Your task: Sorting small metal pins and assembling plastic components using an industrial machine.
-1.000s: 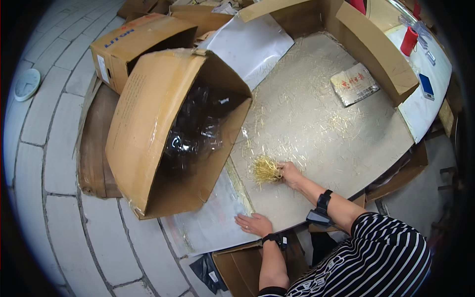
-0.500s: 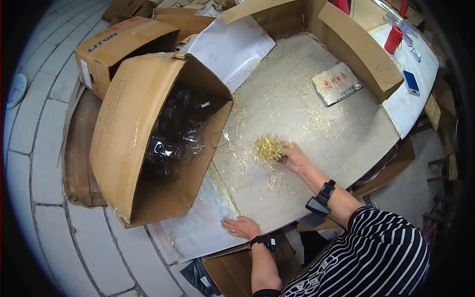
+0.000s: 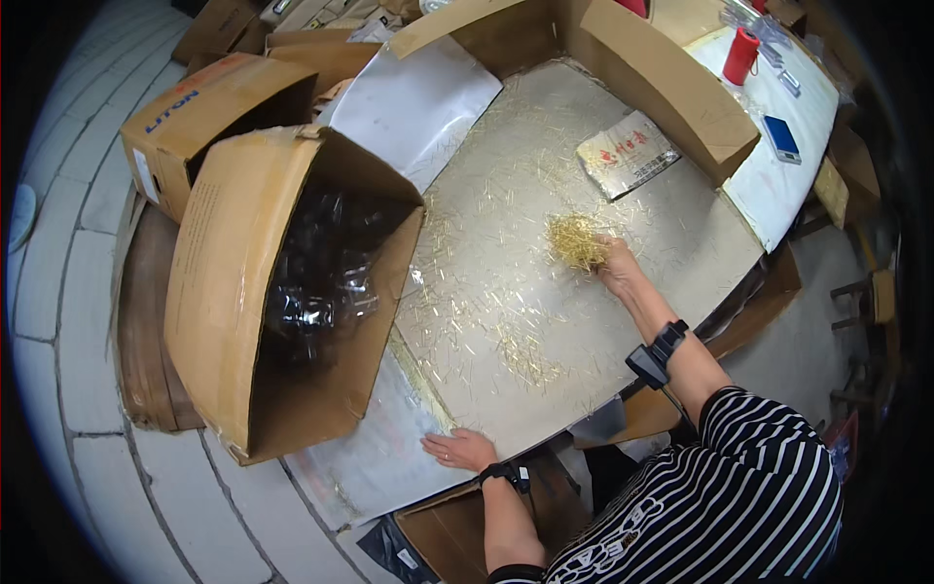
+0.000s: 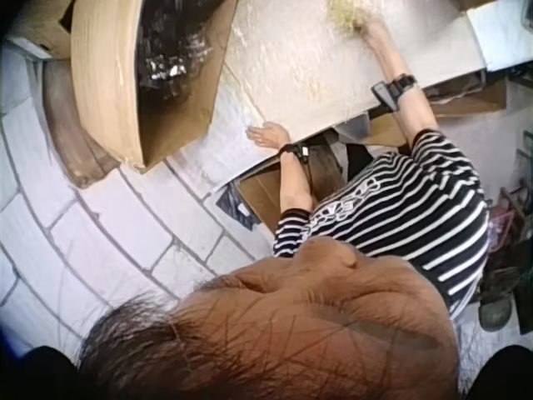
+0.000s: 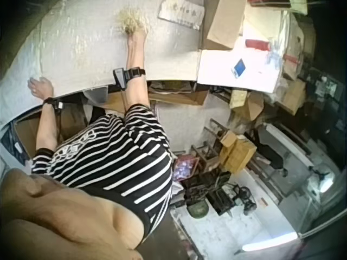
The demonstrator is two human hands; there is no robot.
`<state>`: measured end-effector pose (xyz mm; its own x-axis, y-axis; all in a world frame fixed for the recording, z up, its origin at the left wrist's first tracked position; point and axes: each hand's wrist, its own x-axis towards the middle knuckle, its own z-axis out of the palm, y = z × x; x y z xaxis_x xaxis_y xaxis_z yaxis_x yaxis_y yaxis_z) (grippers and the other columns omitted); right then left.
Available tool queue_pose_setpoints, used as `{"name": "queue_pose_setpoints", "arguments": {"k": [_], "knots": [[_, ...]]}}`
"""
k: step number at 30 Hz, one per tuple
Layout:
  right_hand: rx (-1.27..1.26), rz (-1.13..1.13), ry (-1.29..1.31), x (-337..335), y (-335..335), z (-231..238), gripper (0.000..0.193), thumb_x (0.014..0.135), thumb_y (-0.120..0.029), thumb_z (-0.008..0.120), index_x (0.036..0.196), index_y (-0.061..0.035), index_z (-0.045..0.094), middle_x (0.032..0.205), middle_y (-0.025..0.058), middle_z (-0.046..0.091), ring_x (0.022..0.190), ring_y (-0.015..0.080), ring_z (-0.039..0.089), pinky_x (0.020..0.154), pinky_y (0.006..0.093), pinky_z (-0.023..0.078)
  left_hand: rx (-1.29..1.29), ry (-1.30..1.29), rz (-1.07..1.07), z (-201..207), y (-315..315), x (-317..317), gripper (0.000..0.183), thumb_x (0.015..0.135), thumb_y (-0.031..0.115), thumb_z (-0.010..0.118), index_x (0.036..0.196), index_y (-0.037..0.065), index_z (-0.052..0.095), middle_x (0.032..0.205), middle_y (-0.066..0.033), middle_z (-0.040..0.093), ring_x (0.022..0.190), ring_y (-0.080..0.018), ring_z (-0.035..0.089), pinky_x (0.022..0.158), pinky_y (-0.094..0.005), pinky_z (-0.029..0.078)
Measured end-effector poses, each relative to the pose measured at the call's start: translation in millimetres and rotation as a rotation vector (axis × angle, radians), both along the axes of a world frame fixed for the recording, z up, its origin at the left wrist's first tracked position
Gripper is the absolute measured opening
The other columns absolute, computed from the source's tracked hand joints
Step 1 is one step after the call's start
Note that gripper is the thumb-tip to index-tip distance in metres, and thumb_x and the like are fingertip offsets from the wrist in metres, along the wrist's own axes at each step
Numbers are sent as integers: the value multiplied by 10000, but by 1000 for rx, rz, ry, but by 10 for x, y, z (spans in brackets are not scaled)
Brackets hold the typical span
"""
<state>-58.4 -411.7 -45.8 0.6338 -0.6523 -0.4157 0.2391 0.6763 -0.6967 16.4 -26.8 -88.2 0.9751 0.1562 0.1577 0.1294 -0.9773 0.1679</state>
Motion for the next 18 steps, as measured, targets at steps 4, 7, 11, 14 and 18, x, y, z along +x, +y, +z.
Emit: {"name": "queue_pose_setpoints", "arguments": {"k": [4, 7, 11, 14, 18], "knots": [[-45, -24, -95, 66, -47, 83, 168, 825, 13, 508, 978, 48, 568, 878, 112, 617, 705, 166, 595, 597, 300, 492, -10, -20, -1, -39, 4, -3, 578, 820, 178, 445, 1321, -54, 271, 1399, -210, 252, 1307, -334, 222, 1038, -462, 204], [115, -140, 15, 178, -53, -65, 134, 814, 30, 495, 924, 30, 572, 823, 93, 606, 656, 139, 570, 550, 284, 467, 29, -36, -24, -57, -92, 5, 544, 842, 192, 414, 1313, -48, 290, 1380, -206, 289, 1289, -331, 252, 1034, -448, 216], [62, -109, -61, 361, 26, 125, 41, 818, -28, 548, 853, -10, 561, 702, 42, 558, 584, 120, 530, 527, 275, 448, 38, -35, 9, -72, 23, -8, 538, 846, 193, 410, 1314, -43, 291, 1383, -203, 284, 1290, -327, 252, 1032, -451, 217], [152, -84, -192, 277, -39, 292, 59, 817, -54, 575, 854, -16, 549, 691, 43, 549, 579, 126, 531, 528, 275, 447, 37, -41, 5, -123, -28, -10, 536, 845, 190, 409, 1315, -39, 289, 1386, -201, 278, 1293, -325, 248, 1031, -456, 217], [55, -66, -57, 351, -126, 167, 66, 816, -61, 593, 858, -25, 557, 700, 34, 553, 570, 124, 523, 545, 263, 442, 8, -22, 21, -76, -50, -2, 536, 845, 190, 410, 1315, -37, 289, 1390, -196, 273, 1300, -319, 237, 1030, -460, 217]]}}
